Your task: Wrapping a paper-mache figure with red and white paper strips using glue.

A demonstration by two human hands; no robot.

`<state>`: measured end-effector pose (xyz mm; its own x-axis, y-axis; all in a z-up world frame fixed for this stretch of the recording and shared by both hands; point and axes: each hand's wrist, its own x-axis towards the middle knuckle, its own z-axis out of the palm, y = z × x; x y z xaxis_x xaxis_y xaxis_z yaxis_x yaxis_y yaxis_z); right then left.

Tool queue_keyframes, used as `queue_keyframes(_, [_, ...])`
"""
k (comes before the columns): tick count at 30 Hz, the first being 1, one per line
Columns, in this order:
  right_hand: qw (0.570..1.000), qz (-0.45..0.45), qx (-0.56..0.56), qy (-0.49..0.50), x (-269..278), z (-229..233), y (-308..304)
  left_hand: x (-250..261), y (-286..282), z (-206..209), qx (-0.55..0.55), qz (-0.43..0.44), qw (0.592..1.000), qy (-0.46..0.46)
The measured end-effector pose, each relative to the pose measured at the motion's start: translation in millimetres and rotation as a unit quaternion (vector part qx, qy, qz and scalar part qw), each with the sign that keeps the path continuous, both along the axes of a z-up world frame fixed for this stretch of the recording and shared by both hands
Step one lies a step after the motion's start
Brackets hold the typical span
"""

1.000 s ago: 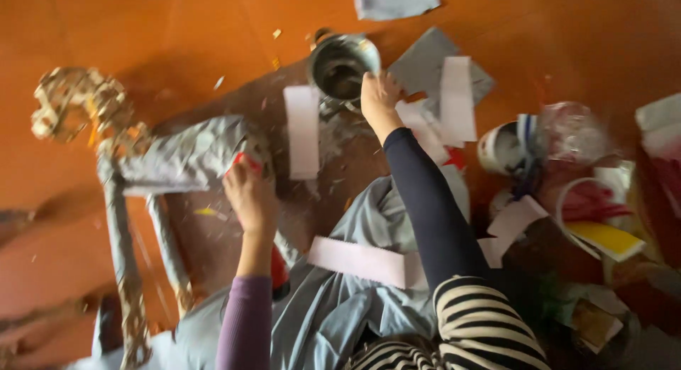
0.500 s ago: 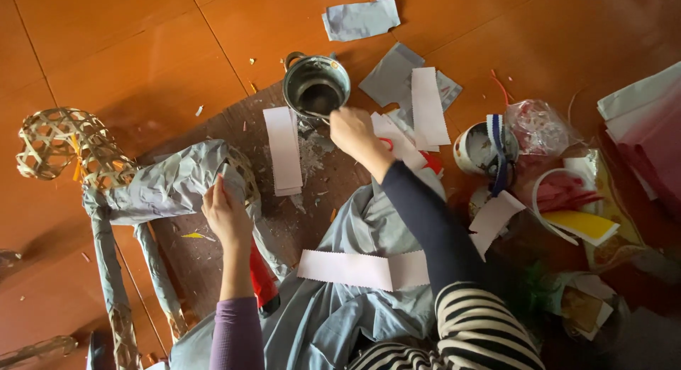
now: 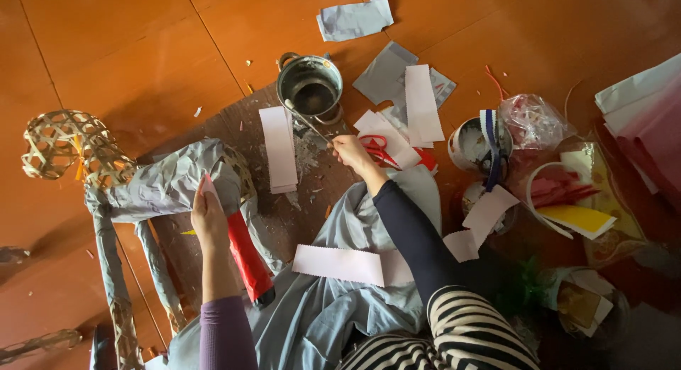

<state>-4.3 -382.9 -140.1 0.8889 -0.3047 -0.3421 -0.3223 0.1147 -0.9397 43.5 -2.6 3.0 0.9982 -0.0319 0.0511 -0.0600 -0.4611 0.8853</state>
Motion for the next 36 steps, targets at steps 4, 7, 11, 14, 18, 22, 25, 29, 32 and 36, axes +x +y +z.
queue_keyframes(4, [0.999, 0.009, 0.038, 0.011, -18, 91, 29, 4, 10, -13, -0.129, -0.028, 0.991, 0.005])
queue_keyframes(7, [0.983, 0.127, 0.049, -0.127, -29, 120, 51, 3, 20, -17, -0.237, -0.034, 0.968, 0.068])
queue_keyframes(11, [0.952, 0.25, -0.052, -0.171, -33, 114, 78, 1, 24, -13, -0.347, -0.038, 0.93, 0.113])
queue_keyframes(14, [0.92, 0.268, -0.18, -0.223, -38, 119, 98, 4, 31, -17, -0.466, -0.016, 0.868, 0.172])
queue_keyframes(18, [0.885, 0.236, -0.251, -0.314, -39, 127, 119, 14, 50, -51, -0.59, -0.002, 0.778, 0.215])
queue_keyframes(22, [0.891, 0.27, -0.238, -0.277, -36, 134, 140, 13, 75, -112, -0.625, -0.077, 0.758, 0.17])
queue_keyframes(25, [0.886, 0.265, -0.246, -0.291, -32, 130, 149, 3, 52, -70, -0.08, -0.147, 0.981, -0.098])
queue_keyframes(29, [0.891, 0.268, -0.248, -0.271, -29, 132, 156, 3, 38, -38, -0.561, -0.068, 0.8, 0.202])
queue_keyframes(32, [0.892, 0.261, -0.254, -0.267, -27, 130, 157, 3, 32, -26, -0.571, -0.079, 0.789, 0.213])
queue_keyframes(36, [0.872, 0.215, -0.336, -0.285, -25, 126, 151, 1, 34, -29, -0.579, -0.105, 0.786, 0.189])
